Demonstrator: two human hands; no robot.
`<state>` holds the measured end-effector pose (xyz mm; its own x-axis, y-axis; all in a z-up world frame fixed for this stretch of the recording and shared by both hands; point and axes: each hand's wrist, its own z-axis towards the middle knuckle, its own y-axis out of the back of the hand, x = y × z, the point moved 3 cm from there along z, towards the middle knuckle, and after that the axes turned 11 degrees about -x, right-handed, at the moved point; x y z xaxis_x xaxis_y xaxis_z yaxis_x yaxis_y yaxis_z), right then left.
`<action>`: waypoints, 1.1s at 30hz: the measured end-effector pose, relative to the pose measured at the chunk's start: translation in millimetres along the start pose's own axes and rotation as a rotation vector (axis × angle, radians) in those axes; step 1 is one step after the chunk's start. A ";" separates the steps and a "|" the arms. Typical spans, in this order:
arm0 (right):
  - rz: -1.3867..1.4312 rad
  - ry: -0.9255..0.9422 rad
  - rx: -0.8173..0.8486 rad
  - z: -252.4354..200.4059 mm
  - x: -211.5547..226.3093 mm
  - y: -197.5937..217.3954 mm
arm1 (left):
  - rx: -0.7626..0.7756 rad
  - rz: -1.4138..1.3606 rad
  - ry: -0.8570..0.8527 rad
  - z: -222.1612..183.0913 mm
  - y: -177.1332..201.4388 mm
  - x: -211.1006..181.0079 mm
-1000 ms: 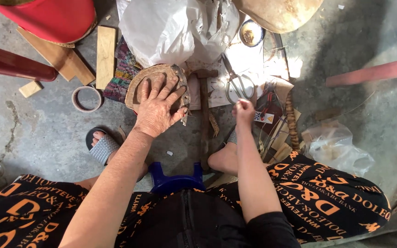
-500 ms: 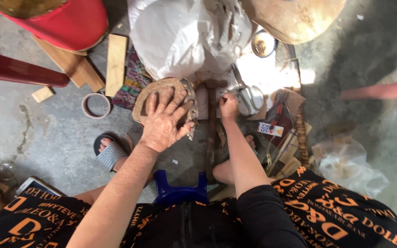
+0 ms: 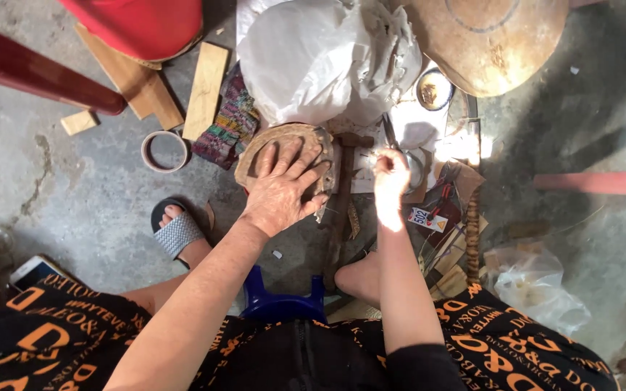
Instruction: Applying glue and a decorative red strip to the rim of a circular wooden instrument component.
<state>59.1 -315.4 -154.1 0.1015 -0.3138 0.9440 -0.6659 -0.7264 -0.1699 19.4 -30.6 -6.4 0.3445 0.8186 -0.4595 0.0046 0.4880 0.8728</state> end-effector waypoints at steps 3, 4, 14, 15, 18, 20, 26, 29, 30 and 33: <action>-0.416 0.191 0.125 -45.9 70.1 -34.9 | 0.042 -0.002 0.003 1.3 -3.0 0.4; -0.348 0.113 0.187 -58.7 84.4 -45.3 | 0.038 0.000 0.001 2.0 -4.0 0.0; -0.566 0.275 0.484 -132.7 122.5 -75.4 | 0.011 -0.003 -0.008 4.0 -5.1 0.0; -0.568 0.276 0.488 -131.9 121.8 -75.5 | 0.009 -0.003 -0.004 3.9 -4.7 0.2; -0.644 0.350 0.507 -130.7 119.0 -76.8 | 0.001 -0.015 -0.008 2.7 -6.6 0.6; -0.762 0.600 0.536 -132.4 121.1 -81.8 | 0.006 -0.013 -0.009 3.4 -9.5 1.1; -0.967 0.853 0.542 -141.2 117.9 -83.6 | -0.022 -0.028 -0.024 3.6 -3.8 0.0; -1.139 1.008 0.549 -135.7 99.3 -70.8 | -0.027 -0.019 -0.024 3.6 -5.0 -0.2; -1.139 1.008 0.547 -137.4 101.2 -73.1 | -0.026 -0.019 -0.026 4.0 -5.4 -0.5; -1.238 1.127 0.558 -141.1 105.8 -79.1 | -0.036 -0.026 -0.018 4.1 -5.7 -0.4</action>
<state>18.2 -204.9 -0.9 -0.3678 0.8931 0.2589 -0.2671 -0.3681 0.8906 23.0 -34.9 -10.5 0.3614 0.8004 -0.4783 -0.0199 0.5195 0.8543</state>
